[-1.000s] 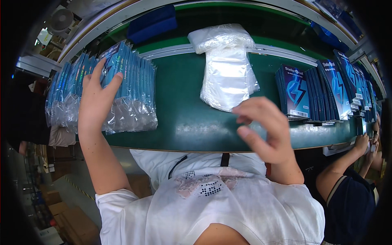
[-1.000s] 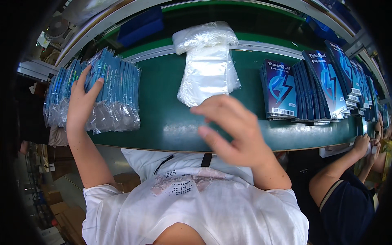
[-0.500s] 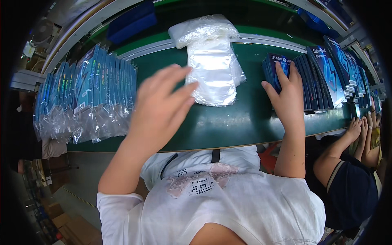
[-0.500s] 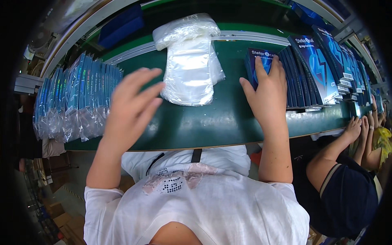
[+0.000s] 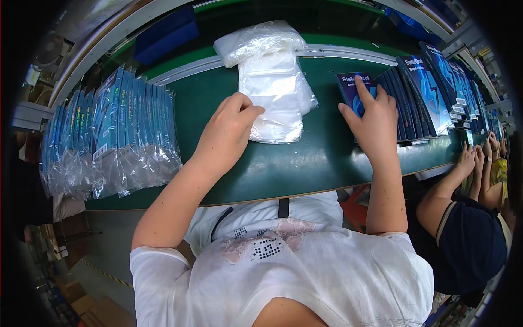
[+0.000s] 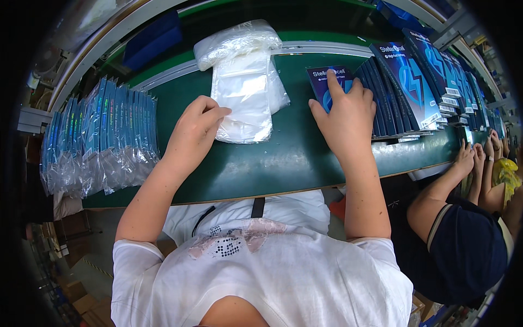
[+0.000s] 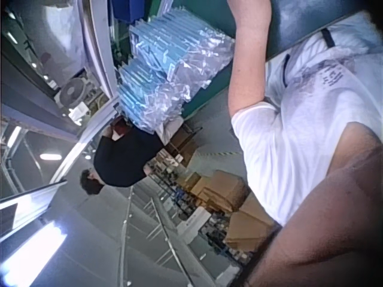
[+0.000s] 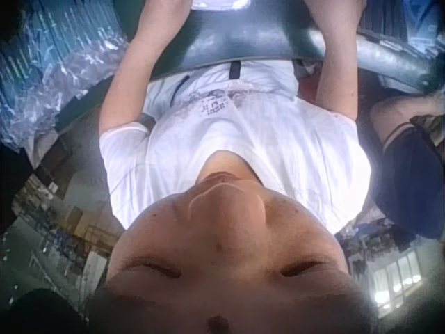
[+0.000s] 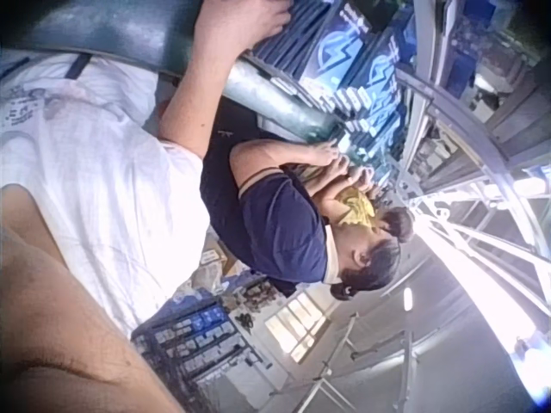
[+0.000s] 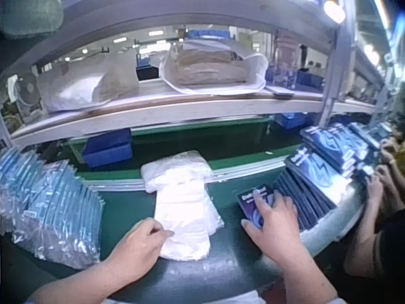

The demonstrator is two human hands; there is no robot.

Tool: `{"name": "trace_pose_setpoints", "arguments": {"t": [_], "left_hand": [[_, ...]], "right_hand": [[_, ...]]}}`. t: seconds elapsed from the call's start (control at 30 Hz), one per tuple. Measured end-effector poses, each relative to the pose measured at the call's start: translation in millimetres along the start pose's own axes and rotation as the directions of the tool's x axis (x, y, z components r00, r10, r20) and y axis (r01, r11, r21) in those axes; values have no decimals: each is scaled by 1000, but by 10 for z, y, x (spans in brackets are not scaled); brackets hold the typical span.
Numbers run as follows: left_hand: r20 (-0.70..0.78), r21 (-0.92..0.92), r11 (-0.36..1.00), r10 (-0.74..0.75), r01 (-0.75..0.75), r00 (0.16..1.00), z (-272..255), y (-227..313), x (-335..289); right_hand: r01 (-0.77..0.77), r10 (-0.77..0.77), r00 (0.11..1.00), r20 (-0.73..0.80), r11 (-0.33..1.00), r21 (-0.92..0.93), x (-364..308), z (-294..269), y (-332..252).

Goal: The person repeatedly picks up small blue boxes labeled 'Stellar Cell' and inserts them into clear plastic bags. They then place the packaged items into a larger stack on the green workbench. The process is repetitive and involves handling the boxes and bags by hand.

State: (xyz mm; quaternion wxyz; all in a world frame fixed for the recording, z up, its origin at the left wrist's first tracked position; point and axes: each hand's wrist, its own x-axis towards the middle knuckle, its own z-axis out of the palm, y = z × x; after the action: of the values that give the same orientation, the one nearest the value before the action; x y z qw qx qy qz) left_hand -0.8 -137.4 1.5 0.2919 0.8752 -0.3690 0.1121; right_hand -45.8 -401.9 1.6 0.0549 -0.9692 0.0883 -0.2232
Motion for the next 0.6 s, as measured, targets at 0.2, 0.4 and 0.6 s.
{"name": "trace_pose_setpoints", "arguments": {"t": [0.2,0.4,0.6], "left_hand": [[-90,-81,996,-40,33,995,-3,-3,-35],[-73,-106,993,-62,55,995,-26,-34,39],[-5,-318,927,-209,197,978,-98,-11,118]], "right_hand": [[184,-64,963,-262,864,468,20,-258,-164],[-663,-323,736,595,-522,537,-201,-284,-335],[-802,-572,595,565,-472,367,-327,-85,-564]]}}
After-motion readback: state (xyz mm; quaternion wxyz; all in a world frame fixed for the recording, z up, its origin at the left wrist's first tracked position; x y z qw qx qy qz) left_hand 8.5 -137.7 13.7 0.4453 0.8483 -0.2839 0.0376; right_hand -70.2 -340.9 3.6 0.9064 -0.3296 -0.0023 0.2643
